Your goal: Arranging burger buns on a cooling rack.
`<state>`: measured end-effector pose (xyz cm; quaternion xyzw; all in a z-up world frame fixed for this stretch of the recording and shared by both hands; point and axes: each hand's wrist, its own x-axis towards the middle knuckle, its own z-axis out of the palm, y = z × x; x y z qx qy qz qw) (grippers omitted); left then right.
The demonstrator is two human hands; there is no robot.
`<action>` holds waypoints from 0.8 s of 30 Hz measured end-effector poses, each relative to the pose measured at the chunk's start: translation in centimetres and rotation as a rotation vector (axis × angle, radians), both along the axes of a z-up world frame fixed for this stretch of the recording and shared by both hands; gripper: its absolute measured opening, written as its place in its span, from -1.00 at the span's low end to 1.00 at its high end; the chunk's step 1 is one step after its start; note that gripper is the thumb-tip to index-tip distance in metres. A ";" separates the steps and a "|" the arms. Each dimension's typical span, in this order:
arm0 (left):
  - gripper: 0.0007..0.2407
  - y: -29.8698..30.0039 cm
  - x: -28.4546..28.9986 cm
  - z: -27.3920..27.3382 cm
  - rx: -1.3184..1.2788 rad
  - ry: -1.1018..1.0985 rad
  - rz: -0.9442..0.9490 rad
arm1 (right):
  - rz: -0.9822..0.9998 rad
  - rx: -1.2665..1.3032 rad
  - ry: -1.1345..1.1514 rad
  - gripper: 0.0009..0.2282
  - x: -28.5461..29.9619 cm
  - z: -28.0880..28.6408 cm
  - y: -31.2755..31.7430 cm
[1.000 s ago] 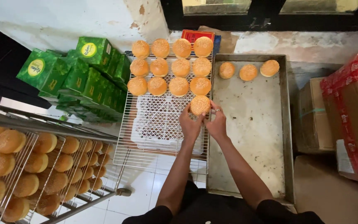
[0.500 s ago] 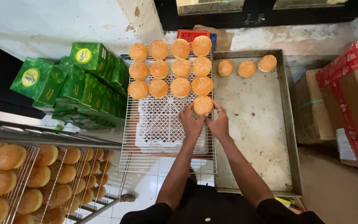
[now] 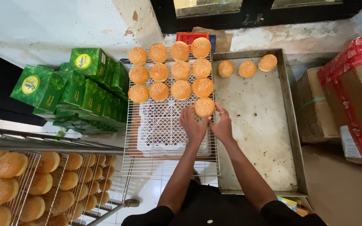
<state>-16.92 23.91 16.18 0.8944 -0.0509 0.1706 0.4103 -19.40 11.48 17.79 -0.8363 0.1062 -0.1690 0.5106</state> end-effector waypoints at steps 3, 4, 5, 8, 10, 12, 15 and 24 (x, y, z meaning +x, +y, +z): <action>-0.17 -0.5 -1.3 1.5 0.016 -0.010 0.017 | -0.006 0.008 0.010 -0.37 -0.7 -0.3 -0.6; -0.17 -0.9 -1.7 1.8 0.016 -0.013 0.018 | -0.005 0.008 0.007 -0.37 -1.0 -0.4 -0.9; -0.18 -1.2 -2.3 2.1 0.001 -0.056 0.020 | 0.005 0.004 -0.017 -0.36 -1.3 -0.6 -1.2; -0.19 -2.2 -3.4 2.2 -0.017 -0.121 0.012 | 0.003 0.003 -0.060 -0.28 -2.1 -0.4 -2.0; -0.19 -3.0 -4.2 2.1 -0.019 -0.142 -0.004 | -0.014 0.006 -0.077 -0.22 -2.8 -0.1 -2.6; -0.19 -3.8 -5.2 2.0 -0.092 -0.165 -0.086 | -0.016 0.000 -0.109 -0.21 -3.7 0.0 -3.4; -0.22 -5.5 -6.6 2.1 -0.105 -0.206 -0.155 | -0.036 -0.041 -0.123 -0.20 -4.7 0.1 -4.8; -0.27 -10.0 -8.8 2.0 -0.179 -0.085 -0.270 | -0.046 0.088 -0.085 -0.23 -8.3 -0.6 -9.5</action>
